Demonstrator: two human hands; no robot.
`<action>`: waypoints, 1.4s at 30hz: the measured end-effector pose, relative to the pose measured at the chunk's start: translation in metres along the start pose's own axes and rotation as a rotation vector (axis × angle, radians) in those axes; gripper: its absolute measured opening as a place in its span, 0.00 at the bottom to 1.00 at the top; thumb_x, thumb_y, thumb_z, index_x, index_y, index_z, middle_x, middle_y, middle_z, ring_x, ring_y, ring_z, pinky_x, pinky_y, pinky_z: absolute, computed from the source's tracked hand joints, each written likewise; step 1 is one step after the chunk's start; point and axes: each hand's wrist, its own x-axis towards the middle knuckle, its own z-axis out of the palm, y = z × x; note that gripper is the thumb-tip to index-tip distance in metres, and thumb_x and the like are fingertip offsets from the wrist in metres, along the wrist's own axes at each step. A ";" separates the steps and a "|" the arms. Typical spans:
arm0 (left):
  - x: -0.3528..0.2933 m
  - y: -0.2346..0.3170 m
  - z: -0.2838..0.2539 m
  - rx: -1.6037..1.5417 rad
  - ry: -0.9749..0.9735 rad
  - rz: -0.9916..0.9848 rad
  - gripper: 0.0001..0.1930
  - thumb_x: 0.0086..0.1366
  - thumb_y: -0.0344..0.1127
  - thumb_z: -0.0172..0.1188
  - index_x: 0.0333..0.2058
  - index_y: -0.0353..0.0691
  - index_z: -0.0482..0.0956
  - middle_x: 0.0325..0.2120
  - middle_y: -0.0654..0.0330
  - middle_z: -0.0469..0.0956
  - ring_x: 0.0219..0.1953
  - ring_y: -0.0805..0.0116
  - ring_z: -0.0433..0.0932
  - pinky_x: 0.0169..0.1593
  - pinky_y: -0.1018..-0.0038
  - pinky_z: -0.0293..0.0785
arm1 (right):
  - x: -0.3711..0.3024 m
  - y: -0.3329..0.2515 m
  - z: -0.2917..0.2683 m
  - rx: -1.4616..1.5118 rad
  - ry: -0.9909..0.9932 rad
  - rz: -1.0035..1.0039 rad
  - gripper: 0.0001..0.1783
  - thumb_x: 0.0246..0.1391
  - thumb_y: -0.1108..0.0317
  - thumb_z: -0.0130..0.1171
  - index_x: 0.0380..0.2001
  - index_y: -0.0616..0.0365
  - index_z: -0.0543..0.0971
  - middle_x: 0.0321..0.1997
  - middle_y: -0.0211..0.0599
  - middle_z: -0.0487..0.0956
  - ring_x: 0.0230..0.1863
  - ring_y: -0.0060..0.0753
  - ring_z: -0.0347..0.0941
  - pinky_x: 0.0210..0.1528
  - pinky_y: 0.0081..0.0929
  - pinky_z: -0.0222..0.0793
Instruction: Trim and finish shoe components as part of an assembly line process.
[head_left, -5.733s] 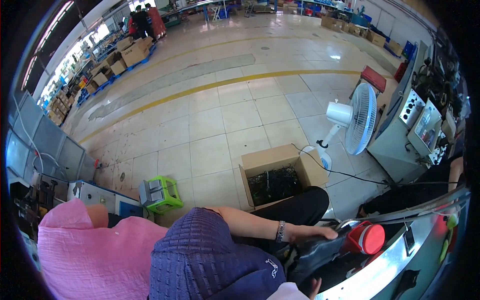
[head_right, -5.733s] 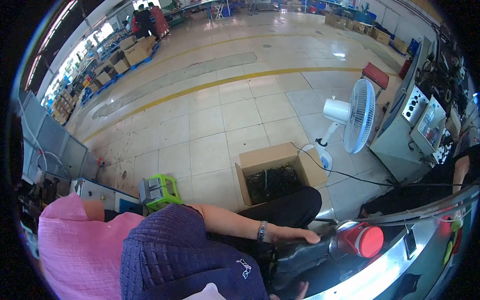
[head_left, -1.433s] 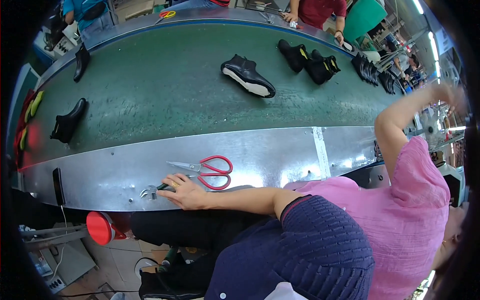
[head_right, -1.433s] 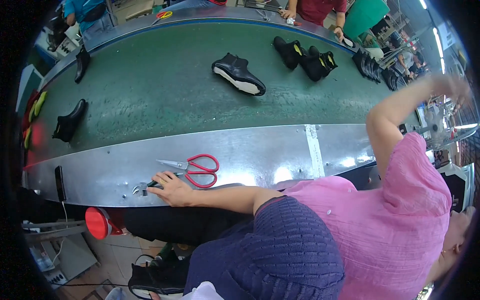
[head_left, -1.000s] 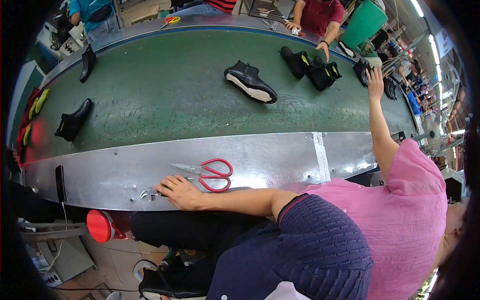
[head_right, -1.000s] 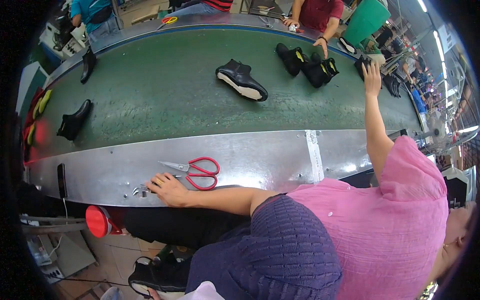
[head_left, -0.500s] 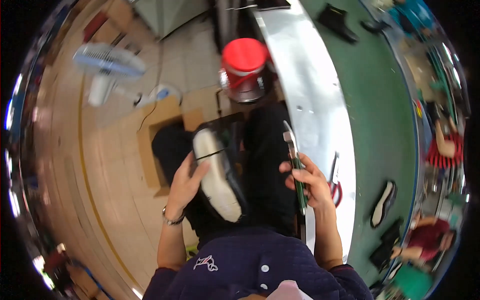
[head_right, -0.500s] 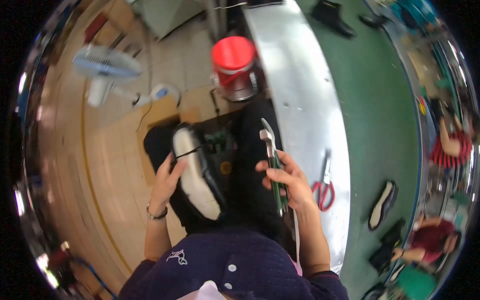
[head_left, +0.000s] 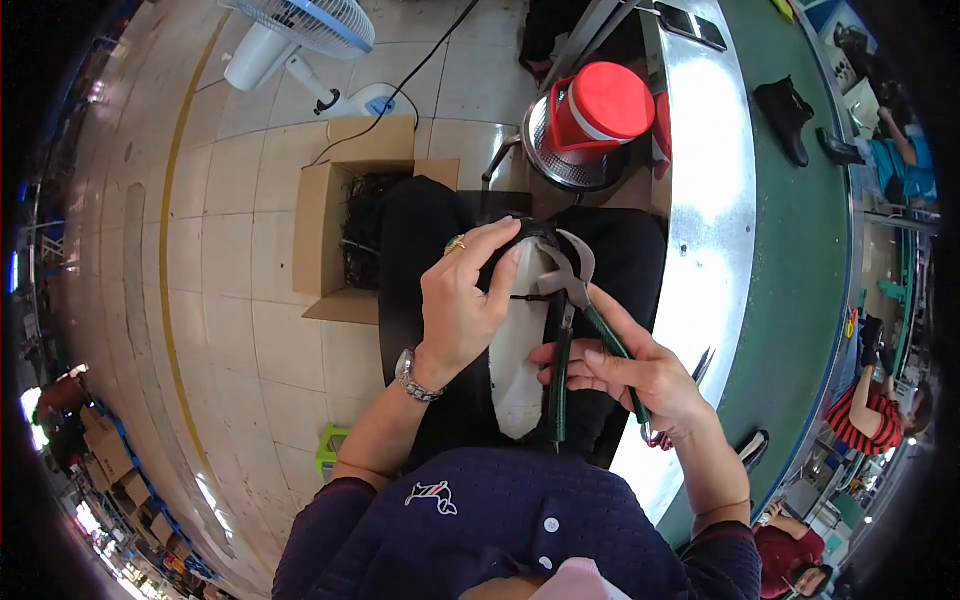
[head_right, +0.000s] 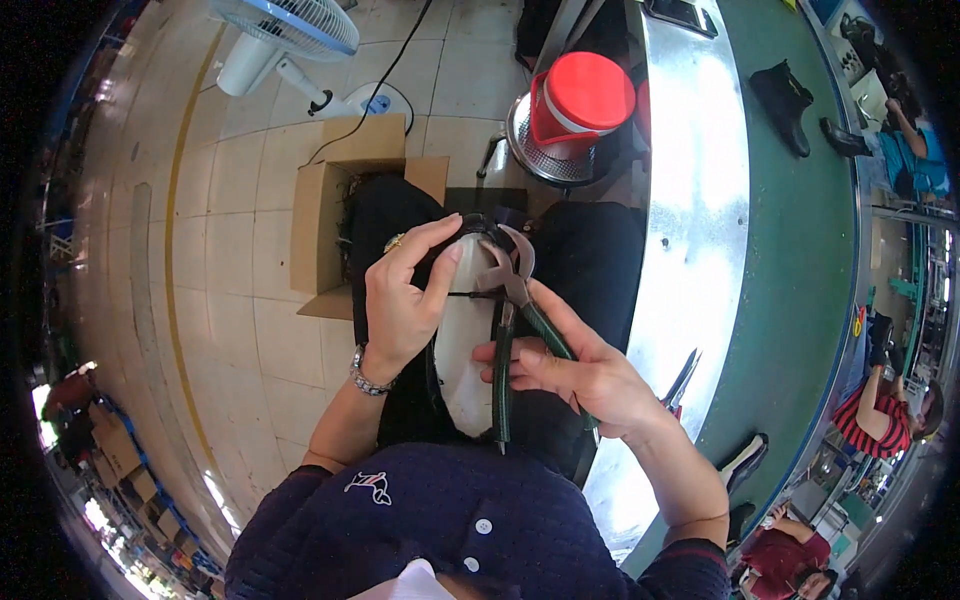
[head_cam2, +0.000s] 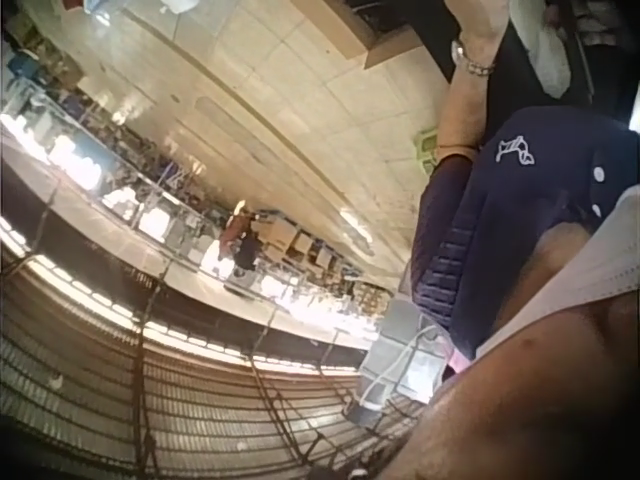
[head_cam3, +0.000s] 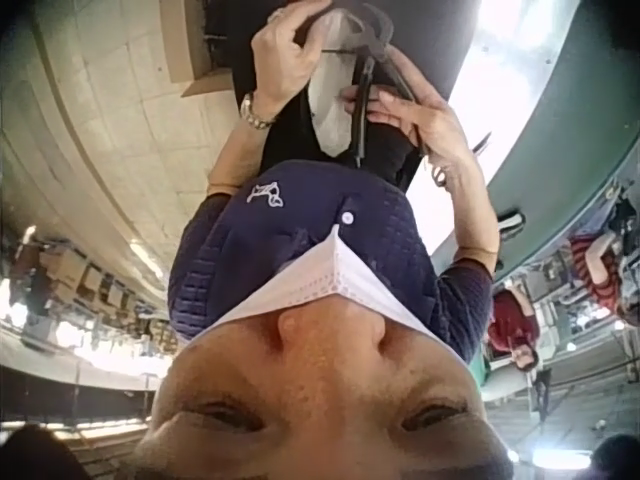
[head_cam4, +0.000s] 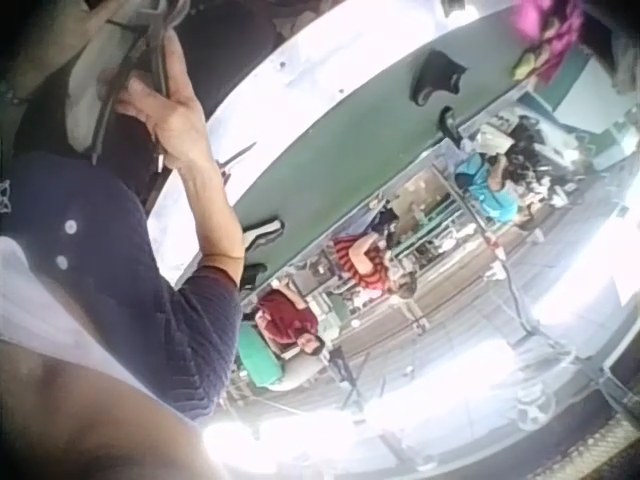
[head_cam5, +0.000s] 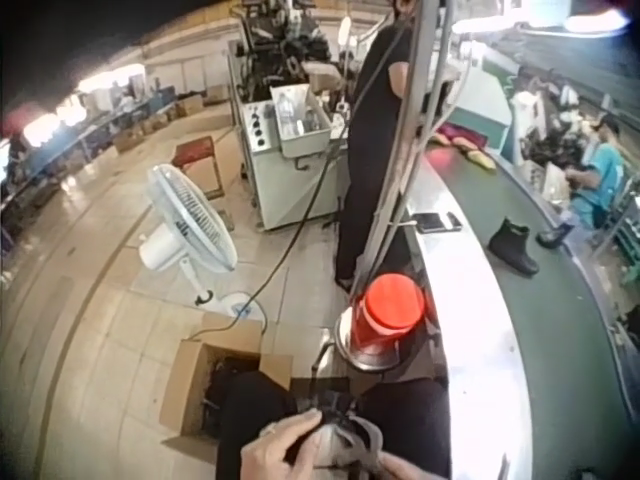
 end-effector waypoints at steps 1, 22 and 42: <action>0.001 0.000 -0.001 -0.006 0.012 -0.007 0.11 0.61 0.29 0.60 0.42 0.34 0.80 0.41 0.50 0.81 0.43 0.55 0.81 0.47 0.70 0.75 | 0.002 -0.001 0.003 0.024 0.054 -0.001 0.38 0.63 0.74 0.46 0.71 0.46 0.44 0.53 0.56 0.74 0.51 0.45 0.76 0.51 0.37 0.72; -0.003 -0.018 -0.015 0.131 -0.151 0.297 0.16 0.57 0.18 0.54 0.44 0.37 0.78 0.51 0.52 0.77 0.34 0.62 0.82 0.38 0.74 0.76 | -0.016 -0.035 0.011 -1.249 0.228 -0.172 0.38 0.57 0.77 0.54 0.68 0.49 0.54 0.35 0.52 0.80 0.32 0.48 0.80 0.37 0.31 0.74; -0.003 -0.018 -0.016 -0.153 -0.169 0.036 0.15 0.63 0.23 0.53 0.49 0.34 0.70 0.49 0.50 0.77 0.44 0.53 0.80 0.47 0.69 0.75 | 0.031 -0.010 0.007 -1.693 0.347 -0.394 0.38 0.57 0.72 0.54 0.69 0.47 0.53 0.25 0.50 0.79 0.22 0.52 0.77 0.29 0.43 0.74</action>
